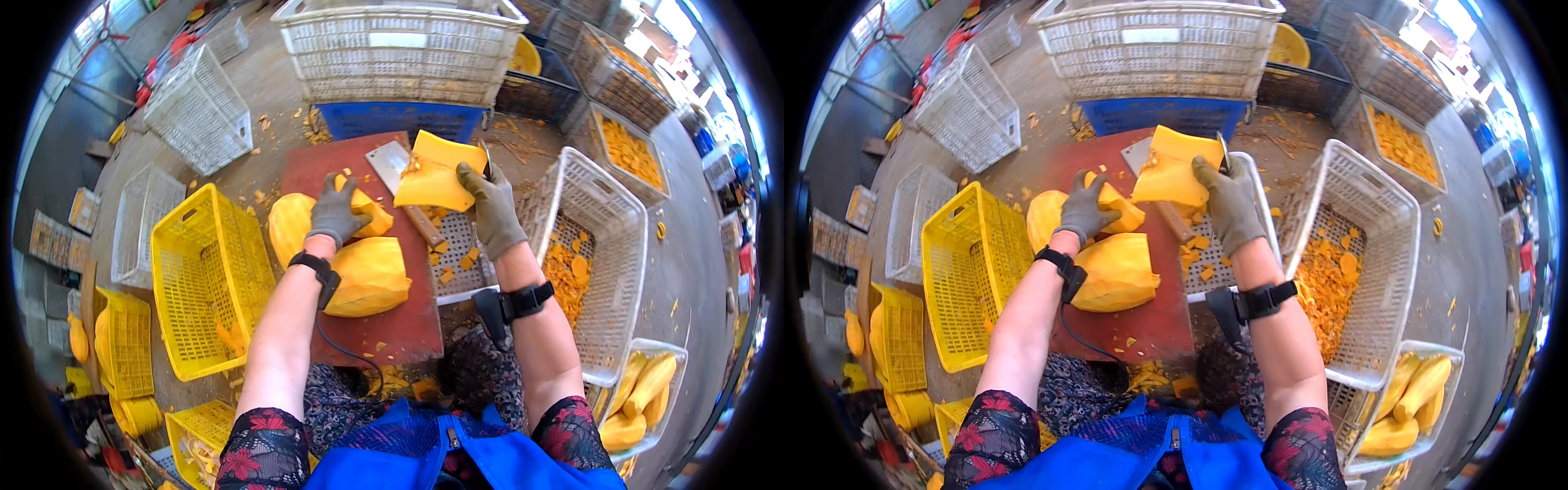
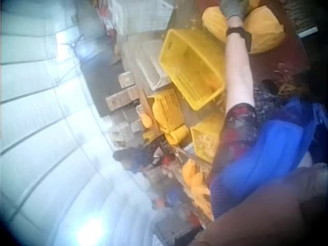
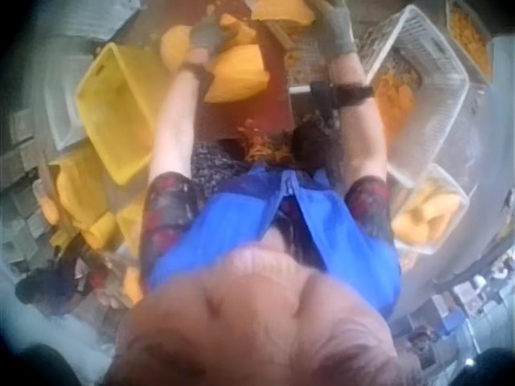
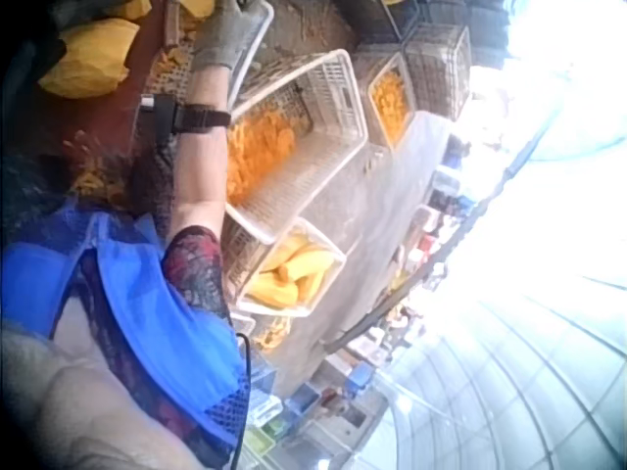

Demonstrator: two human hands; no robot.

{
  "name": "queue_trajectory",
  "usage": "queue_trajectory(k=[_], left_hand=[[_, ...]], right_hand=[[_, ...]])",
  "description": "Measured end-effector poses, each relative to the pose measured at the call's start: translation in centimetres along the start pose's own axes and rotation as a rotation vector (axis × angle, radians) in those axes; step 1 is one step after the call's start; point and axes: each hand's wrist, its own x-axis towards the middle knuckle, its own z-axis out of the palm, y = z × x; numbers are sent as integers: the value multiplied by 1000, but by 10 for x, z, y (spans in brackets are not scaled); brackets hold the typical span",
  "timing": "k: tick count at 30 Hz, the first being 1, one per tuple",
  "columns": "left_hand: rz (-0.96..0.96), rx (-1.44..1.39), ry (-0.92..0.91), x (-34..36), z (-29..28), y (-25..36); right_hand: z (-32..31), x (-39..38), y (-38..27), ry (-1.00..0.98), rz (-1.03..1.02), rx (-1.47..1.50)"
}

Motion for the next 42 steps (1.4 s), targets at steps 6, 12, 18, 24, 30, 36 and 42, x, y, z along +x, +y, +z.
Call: queue_trajectory(k=[6,12,18,24,30,36,42], left_hand=[[403,-512,249,-8,-23,58],[231,-1859,-1068,-103,-15,194],[131,-2173,-1222,-171,4,250],[-100,-2254,-846,-198,50,288],[-91,-2117,-537,-205,88,311],[-77,-1958,-390,-211,102,328],[-176,-1919,-407,-208,111,333]], right_hand=[[-62,-90,-41,-70,61,113],[-123,-153,-76,-192,137,-45],[-170,-194,-88,-67,89,-247],[-208,-227,-75,518,-379,-1178],[-197,-257,-53,332,-81,-1426],[-209,-249,-32,423,14,-1457],[-212,-254,-11,355,47,-1384]])
